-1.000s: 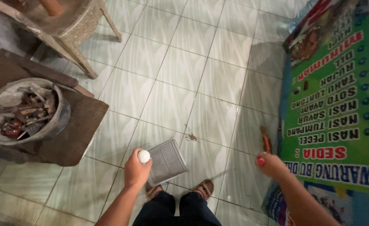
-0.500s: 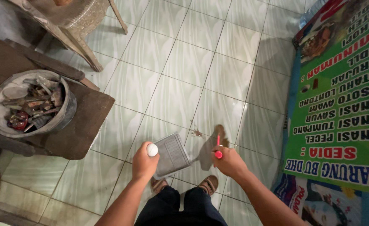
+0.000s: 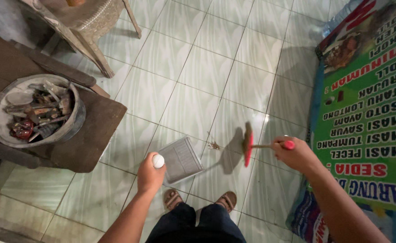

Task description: The person sweeps debris from the floor into a dustpan by hand and with a broom, moving around chairs and furniture to gather the dirt.

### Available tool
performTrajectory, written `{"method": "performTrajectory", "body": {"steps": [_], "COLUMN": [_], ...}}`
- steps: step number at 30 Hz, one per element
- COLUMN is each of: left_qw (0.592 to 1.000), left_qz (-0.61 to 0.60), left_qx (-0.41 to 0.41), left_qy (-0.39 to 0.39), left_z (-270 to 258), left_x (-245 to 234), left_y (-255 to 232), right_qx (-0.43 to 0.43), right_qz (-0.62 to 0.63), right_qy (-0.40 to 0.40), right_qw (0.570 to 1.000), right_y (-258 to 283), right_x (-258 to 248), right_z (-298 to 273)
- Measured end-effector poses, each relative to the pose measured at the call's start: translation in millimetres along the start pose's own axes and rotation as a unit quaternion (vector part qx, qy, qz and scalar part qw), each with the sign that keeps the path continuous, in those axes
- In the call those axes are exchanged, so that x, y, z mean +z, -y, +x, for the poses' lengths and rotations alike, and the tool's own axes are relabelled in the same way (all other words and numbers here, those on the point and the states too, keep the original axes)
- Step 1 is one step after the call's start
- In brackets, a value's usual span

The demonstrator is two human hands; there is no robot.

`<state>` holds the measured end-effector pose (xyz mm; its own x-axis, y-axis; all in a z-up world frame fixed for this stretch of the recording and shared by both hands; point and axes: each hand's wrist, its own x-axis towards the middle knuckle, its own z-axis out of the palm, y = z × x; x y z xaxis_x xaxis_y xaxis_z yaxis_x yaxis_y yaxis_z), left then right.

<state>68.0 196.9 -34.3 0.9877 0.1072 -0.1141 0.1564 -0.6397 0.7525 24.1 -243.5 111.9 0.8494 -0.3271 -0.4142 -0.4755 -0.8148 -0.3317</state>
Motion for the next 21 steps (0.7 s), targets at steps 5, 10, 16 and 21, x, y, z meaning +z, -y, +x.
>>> {"method": "performTrajectory", "body": {"steps": [5, 10, 16, 21], "left_qw": [1.0, 0.998, 0.999, 0.999], "left_qz": [-0.008, -0.027, -0.022, -0.034], "left_qx": [0.012, -0.036, -0.014, 0.009], "left_qy": [0.014, 0.043, 0.025, 0.015], "left_z": [1, -1, 0, 0], "left_x": [-10, -23, -29, -34], "left_y": [11, 19, 36, 40], "right_qx": [-0.012, -0.023, -0.077, -0.102], "right_qz": [-0.074, -0.065, -0.011, 0.011], "right_qy": [0.038, 0.072, 0.069, 0.072], "right_qw": [0.996, 0.995, 0.995, 0.992], "right_y": [-23, -11, 65, 89], "right_x": [92, 165, 168, 124], "right_z": [27, 11, -31, -51]}}
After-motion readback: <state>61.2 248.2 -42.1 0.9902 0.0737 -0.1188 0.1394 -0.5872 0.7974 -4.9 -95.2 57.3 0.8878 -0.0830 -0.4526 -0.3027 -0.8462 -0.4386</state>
